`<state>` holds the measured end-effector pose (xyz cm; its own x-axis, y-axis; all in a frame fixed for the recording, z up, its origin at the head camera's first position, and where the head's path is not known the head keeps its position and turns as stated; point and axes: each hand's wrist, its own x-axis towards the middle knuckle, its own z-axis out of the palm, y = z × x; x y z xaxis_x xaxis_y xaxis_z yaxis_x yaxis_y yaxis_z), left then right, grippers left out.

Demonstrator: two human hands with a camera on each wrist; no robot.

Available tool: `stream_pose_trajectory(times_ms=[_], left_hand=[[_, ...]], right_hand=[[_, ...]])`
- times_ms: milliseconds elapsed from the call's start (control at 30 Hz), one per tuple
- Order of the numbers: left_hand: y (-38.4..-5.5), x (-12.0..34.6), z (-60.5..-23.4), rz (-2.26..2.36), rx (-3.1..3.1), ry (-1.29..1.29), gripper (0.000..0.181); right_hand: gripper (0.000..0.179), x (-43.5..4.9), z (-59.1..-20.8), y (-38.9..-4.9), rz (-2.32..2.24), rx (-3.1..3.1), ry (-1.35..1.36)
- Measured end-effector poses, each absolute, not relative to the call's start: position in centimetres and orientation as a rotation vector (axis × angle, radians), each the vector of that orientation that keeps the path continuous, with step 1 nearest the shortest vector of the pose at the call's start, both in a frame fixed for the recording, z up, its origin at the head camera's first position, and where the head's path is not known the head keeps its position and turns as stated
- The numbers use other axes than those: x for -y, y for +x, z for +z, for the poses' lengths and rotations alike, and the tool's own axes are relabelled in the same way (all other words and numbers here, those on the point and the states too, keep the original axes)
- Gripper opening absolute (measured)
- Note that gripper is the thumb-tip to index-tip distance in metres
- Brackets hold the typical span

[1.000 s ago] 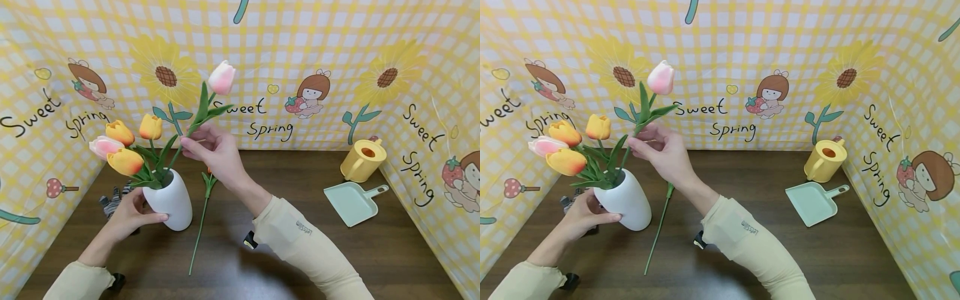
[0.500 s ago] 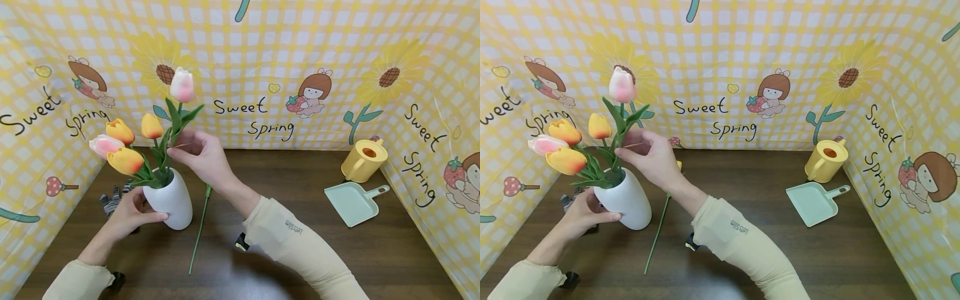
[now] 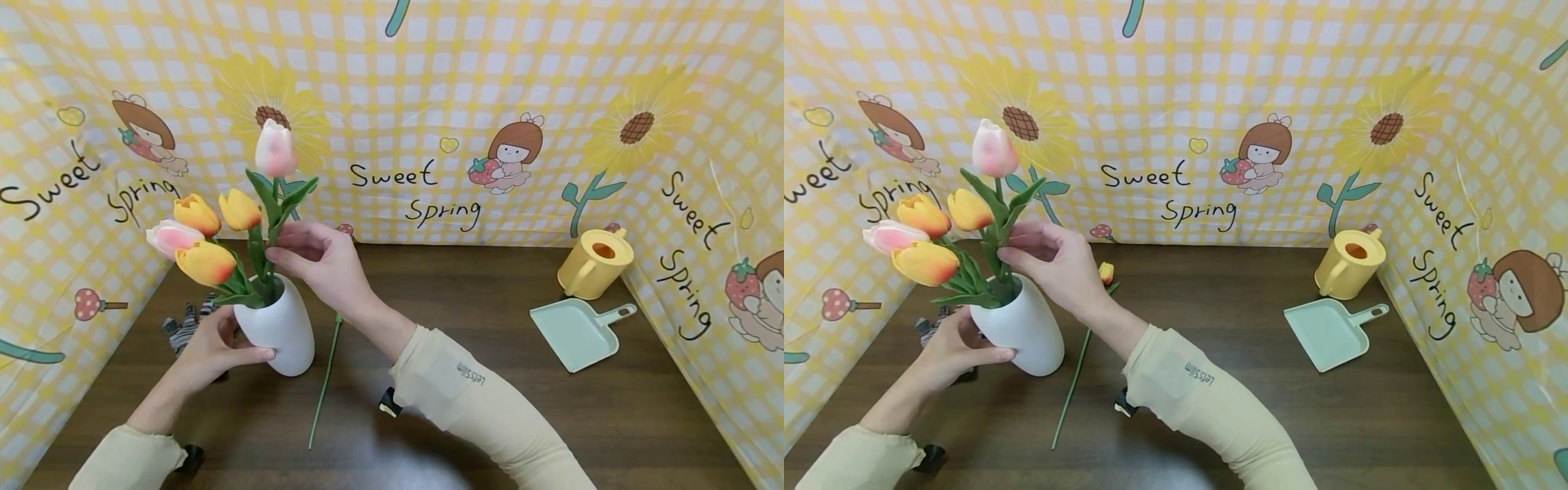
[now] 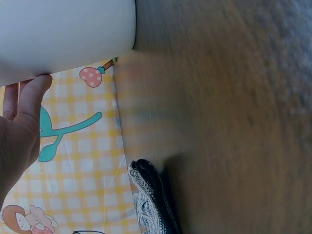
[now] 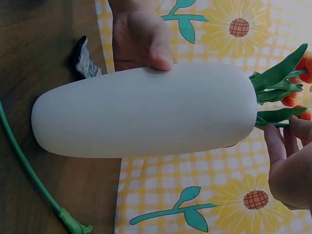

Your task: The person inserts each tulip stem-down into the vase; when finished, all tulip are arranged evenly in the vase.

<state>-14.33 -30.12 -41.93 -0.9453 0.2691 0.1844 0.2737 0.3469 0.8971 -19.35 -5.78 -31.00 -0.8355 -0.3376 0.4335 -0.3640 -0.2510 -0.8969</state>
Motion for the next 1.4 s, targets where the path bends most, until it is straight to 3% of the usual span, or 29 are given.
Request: stream_pose_trajectory(times_ms=[233, 1200, 1400], left_hand=[[-14.4, 30.1, -42.0, -1.715, 2.572, -0.527, 0.063], [-14.3, 30.0, -41.9, -1.791, 2.559, -0.521, 0.061], [-14.3, 30.0, -41.8, -1.829, 2.549, -0.524, 0.061]], right_hand=[[0.025, 5.8, -31.0, -19.2, 2.501, 1.846, 0.883], [0.023, 5.5, -31.9, -19.6, 2.552, 1.850, 0.886], [0.024, 5.2, -32.6, -19.9, 2.365, 1.994, 0.858]])
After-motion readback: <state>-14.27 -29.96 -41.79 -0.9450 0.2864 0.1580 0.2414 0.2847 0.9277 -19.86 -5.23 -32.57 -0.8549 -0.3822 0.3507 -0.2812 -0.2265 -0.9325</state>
